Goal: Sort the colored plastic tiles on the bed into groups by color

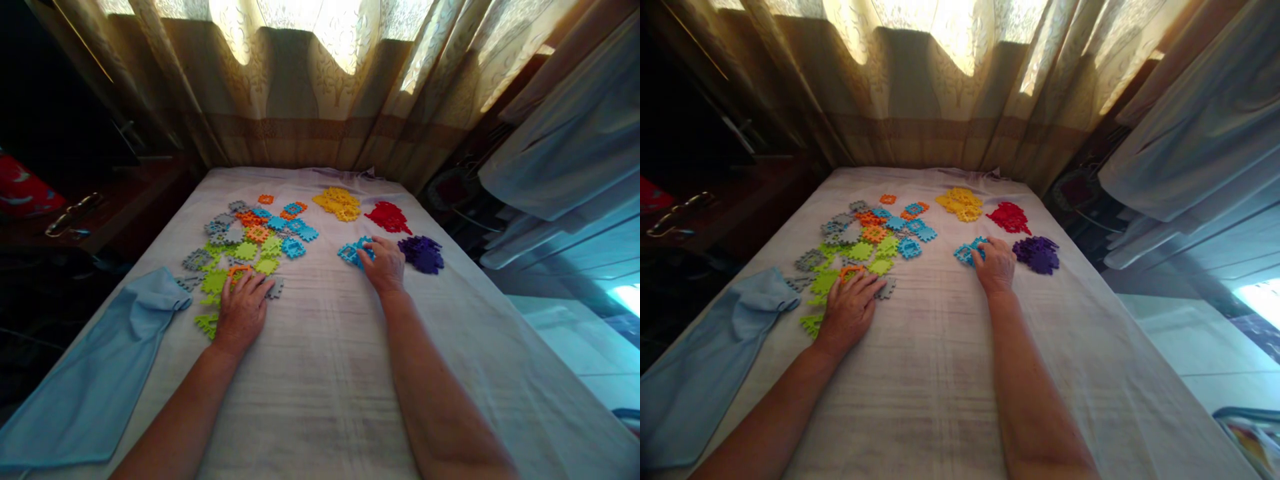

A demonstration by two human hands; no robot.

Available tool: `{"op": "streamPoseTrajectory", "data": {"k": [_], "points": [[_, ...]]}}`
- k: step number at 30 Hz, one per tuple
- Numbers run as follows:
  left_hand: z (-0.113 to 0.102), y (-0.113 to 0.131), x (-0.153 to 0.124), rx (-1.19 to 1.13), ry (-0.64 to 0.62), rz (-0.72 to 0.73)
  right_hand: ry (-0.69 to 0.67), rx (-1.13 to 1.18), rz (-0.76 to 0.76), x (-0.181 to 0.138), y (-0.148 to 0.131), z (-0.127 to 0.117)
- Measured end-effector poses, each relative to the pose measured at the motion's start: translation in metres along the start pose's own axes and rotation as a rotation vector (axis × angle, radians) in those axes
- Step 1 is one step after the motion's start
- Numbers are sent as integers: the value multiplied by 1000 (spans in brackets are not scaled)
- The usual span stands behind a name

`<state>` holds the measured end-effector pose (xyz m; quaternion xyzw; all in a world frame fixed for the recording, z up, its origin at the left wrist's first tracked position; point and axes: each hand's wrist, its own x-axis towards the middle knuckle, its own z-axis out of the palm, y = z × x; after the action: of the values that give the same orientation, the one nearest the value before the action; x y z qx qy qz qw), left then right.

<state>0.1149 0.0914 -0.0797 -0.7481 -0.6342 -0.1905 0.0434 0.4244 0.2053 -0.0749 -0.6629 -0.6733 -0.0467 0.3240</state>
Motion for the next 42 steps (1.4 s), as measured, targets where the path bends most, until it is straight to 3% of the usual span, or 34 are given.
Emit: {"op": "streamPoseTrajectory", "data": {"k": [8,13,18,24,32,42], "points": [[0,0,0,5,2,-1,-45,-27,46,-3,2,4],[0,-1,0,17,-9,-2,13,24,-60,-3,-7,6],[0,0,0,22,-21,-11,-42,83,-218,-12,-38,14],[0,1,0,44,-18,-9,-259,97,-385,-29,-87,21],[-1,2,0,19,-37,-20,-360,28,-227,-26,-123,41],[0,1,0,4,-21,-14,-268,150,-261,-29,-114,51]]}}
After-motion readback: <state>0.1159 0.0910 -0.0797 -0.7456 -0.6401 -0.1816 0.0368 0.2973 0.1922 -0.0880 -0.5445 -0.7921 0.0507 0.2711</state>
